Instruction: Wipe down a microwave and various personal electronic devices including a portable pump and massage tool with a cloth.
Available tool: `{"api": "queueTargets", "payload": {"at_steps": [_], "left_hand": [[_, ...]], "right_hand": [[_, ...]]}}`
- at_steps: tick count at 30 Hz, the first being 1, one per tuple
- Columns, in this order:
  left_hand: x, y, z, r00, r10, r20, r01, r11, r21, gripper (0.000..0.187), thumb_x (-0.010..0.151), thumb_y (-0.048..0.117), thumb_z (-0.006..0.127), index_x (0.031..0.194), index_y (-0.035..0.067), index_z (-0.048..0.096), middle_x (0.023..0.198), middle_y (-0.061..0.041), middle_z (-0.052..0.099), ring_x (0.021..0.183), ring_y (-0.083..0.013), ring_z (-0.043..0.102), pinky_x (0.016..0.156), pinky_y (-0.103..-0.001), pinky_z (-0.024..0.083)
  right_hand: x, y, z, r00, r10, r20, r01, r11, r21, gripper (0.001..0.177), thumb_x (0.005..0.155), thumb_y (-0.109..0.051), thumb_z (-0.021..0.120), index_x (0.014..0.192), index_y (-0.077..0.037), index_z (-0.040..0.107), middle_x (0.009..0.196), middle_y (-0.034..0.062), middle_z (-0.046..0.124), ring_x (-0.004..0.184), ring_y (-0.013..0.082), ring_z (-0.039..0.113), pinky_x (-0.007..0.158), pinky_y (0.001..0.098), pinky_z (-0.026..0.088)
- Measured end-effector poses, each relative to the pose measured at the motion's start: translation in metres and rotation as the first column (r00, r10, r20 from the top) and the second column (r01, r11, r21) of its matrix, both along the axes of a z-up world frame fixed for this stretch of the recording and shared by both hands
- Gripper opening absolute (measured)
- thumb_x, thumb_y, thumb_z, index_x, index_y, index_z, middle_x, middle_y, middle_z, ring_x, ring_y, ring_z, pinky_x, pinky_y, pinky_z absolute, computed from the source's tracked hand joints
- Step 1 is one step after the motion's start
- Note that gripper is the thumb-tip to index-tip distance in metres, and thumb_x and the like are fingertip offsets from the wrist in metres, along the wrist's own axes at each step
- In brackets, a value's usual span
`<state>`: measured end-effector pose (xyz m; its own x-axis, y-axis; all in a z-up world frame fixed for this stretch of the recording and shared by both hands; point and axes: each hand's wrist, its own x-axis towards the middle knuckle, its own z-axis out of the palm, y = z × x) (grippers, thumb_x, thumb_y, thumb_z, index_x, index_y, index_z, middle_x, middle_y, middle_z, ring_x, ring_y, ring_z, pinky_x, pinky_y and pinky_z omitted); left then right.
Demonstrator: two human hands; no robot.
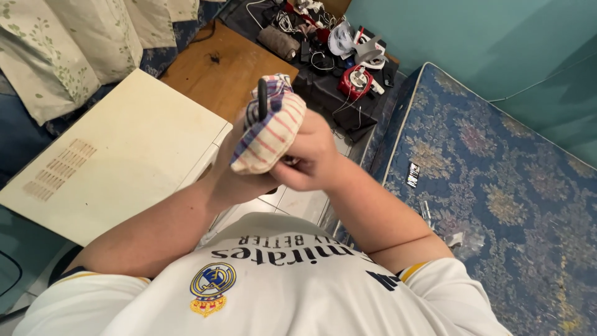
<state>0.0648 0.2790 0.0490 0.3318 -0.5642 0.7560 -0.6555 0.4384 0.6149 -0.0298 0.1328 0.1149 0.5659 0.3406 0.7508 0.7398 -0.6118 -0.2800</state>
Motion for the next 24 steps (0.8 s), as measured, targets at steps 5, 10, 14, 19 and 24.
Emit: {"api": "queueTargets", "payload": {"at_steps": [5, 10, 14, 19, 24], "left_hand": [[0.003, 0.008, 0.017, 0.995, -0.09, 0.033, 0.087, 0.992, 0.091, 0.055, 0.079, 0.011, 0.089, 0.124, 0.009, 0.057, 0.12, -0.007, 0.063, 0.11, -0.0238, 0.068, 0.095, -0.036, 0.057], [-0.001, 0.009, 0.023, 0.98, 0.048, 0.195, -0.082, 0.982, 0.171, 0.06, 0.075, 0.013, 0.091, 0.123, 0.007, 0.055, 0.119, -0.011, 0.06, 0.108, -0.0267, 0.064, 0.093, -0.037, 0.053], [-0.004, 0.008, 0.027, 0.994, 0.058, 0.094, -0.078, 0.971, 0.225, 0.065, 0.067, 0.027, 0.093, 0.115, 0.009, 0.052, 0.111, -0.014, 0.062, 0.102, -0.0278, 0.065, 0.087, -0.041, 0.053], [-0.009, 0.001, 0.033, 0.993, -0.063, -0.102, 0.082, 0.976, 0.201, 0.07, 0.069, 0.034, 0.087, 0.117, 0.004, 0.047, 0.112, -0.014, 0.063, 0.105, -0.0267, 0.064, 0.092, -0.041, 0.053], [-0.018, -0.014, 0.031, 0.979, 0.121, 0.163, -0.167, 0.938, 0.305, 0.074, 0.052, 0.033, 0.094, 0.11, 0.004, 0.059, 0.106, -0.016, 0.061, 0.1, -0.0369, 0.059, 0.09, -0.048, 0.049]], "right_hand": [[-0.004, 0.005, 0.003, 0.999, -0.024, -0.035, 0.023, 1.0, -0.017, 0.027, 0.083, -0.007, 0.069, 0.109, -0.008, 0.072, 0.122, 0.0125, 0.066, 0.12, 0.0372, 0.063, 0.114, 0.0498, 0.046], [-0.006, 0.014, -0.013, 0.995, -0.057, 0.08, 0.052, 0.997, 0.06, 0.022, 0.088, -0.01, 0.077, 0.109, -0.009, 0.07, 0.121, 0.0109, 0.066, 0.121, 0.0375, 0.063, 0.12, 0.0528, 0.04], [-0.01, 0.015, -0.02, 0.99, -0.121, 0.079, 0.108, 0.983, 0.147, 0.025, 0.088, -0.013, 0.081, 0.11, -0.008, 0.071, 0.12, 0.0099, 0.067, 0.119, 0.0344, 0.065, 0.114, 0.048, 0.044], [-0.017, 0.008, -0.025, 0.984, -0.165, 0.061, 0.143, 0.951, 0.274, 0.025, 0.089, -0.009, 0.078, 0.112, -0.006, 0.069, 0.117, 0.0093, 0.068, 0.113, 0.0334, 0.066, 0.103, 0.0421, 0.05], [-0.031, 0.004, -0.034, 0.968, -0.224, -0.117, 0.252, 0.884, 0.394, 0.03, 0.106, -0.005, 0.069, 0.133, -0.005, 0.055, 0.123, 0.0079, 0.068, 0.112, 0.017, 0.07, 0.095, 0.027, 0.058]]}}
